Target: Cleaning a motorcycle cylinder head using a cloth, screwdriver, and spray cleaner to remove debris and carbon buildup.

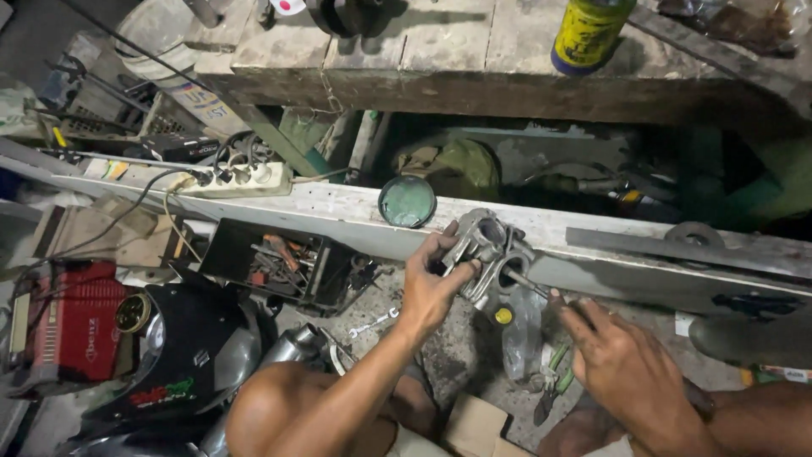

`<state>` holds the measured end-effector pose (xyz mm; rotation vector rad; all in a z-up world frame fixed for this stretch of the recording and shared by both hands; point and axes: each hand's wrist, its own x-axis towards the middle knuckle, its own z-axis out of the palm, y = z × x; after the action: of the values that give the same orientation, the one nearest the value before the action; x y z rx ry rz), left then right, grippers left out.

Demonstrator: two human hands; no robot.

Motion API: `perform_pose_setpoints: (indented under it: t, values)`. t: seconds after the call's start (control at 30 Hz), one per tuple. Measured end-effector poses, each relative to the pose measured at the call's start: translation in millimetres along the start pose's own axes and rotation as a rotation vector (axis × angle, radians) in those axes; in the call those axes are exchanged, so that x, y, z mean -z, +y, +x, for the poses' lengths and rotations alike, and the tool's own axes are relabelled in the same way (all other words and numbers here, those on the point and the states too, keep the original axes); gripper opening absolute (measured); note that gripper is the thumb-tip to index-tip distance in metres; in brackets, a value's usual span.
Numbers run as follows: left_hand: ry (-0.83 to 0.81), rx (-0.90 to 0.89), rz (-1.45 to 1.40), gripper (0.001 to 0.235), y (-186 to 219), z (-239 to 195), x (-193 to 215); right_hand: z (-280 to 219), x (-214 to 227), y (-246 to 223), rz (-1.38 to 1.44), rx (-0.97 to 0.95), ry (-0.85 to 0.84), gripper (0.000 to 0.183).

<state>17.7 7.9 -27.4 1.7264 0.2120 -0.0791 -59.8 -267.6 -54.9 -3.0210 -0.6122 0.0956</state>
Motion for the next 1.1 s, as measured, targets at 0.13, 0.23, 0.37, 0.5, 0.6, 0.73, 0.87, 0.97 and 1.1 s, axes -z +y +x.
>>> perform_pose_setpoints:
  t: [0.13,0.23,0.37,0.5,0.6,0.73,0.87,0.97,1.1]
  values:
    - [-0.018,-0.035,0.008,0.055,-4.7,-0.7,-3.5,7.1,12.3,-3.4,0.199,-0.123,-0.067,0.077]
    - [-0.019,-0.032,0.022,0.057,-11.3,-2.2,-6.1,10.9,18.1,-3.8,0.467,-0.070,0.105,0.051]
    - [-0.037,-0.098,0.018,0.046,-5.5,-5.6,-7.7,29.0,41.6,-4.8,0.759,-0.442,-0.132,0.035]
    - [-0.052,-0.112,-0.013,0.043,-7.0,-4.0,-11.7,52.3,67.7,12.9,1.474,-0.773,-0.531,0.031]
    - [-0.041,-0.077,0.066,0.042,-14.7,-1.3,-10.1,64.3,13.9,58.5,1.295,-0.339,-0.473,0.032]
    - [0.011,0.099,0.008,0.048,9.9,-4.4,-5.0,63.0,79.1,27.4,1.101,-0.589,-0.524,0.046]
    - [0.039,0.197,-0.113,0.042,22.9,-0.1,-1.6,40.5,53.1,46.1,0.527,-0.104,-0.257,0.046]
    - [0.051,0.242,-0.160,0.039,25.5,0.4,1.3,31.2,53.5,39.2,-0.058,0.050,-0.203,0.055]
    - [0.084,0.273,-0.265,0.034,23.8,4.4,1.7,32.4,105.0,1.9,-0.402,-0.036,-0.622,0.118]
